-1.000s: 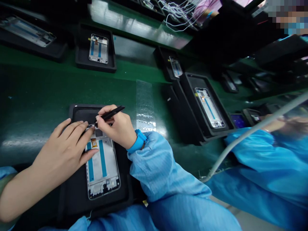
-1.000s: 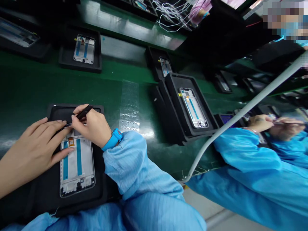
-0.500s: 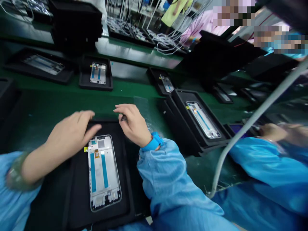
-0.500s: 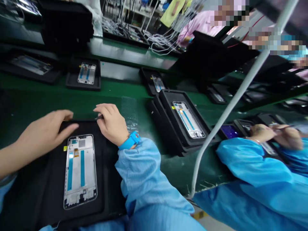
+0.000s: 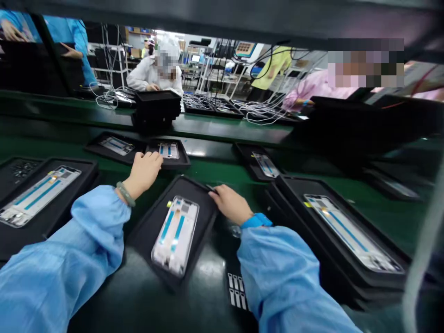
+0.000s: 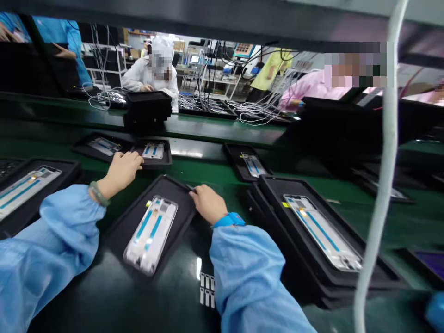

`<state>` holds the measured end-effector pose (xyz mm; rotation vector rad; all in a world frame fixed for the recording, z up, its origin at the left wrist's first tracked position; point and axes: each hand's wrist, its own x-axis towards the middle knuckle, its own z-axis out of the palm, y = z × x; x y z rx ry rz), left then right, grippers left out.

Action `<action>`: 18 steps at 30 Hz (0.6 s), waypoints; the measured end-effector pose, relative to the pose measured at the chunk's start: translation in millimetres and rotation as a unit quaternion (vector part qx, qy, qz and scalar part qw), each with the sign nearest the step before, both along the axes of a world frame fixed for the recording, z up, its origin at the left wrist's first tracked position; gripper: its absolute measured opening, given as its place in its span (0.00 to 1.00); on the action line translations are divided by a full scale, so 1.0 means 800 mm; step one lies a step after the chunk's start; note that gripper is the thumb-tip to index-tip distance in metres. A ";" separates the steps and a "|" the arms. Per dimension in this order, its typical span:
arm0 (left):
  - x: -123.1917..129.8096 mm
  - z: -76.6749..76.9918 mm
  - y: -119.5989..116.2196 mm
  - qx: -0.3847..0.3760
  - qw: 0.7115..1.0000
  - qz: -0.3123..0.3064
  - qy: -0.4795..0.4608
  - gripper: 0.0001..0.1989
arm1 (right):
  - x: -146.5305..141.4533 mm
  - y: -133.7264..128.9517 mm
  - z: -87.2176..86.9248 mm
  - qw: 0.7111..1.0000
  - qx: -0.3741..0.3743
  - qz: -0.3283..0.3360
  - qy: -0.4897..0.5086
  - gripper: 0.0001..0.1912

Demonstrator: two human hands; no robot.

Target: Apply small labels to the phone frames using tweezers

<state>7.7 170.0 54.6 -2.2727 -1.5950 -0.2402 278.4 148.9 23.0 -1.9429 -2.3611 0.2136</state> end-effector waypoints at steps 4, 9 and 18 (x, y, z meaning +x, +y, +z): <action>-0.014 0.025 -0.093 0.023 0.999 -0.035 -0.003 0.09 | 0.013 0.065 -0.004 0.990 -0.003 -0.141 0.006 0.18; -0.026 -0.002 -0.215 0.038 0.993 -0.102 -0.035 0.11 | -0.001 0.113 -0.013 0.970 -0.026 -0.242 0.030 0.18; -0.030 -0.014 -0.323 -0.070 0.978 -0.168 -0.101 0.11 | 0.023 0.062 0.035 0.977 0.017 -0.203 0.065 0.23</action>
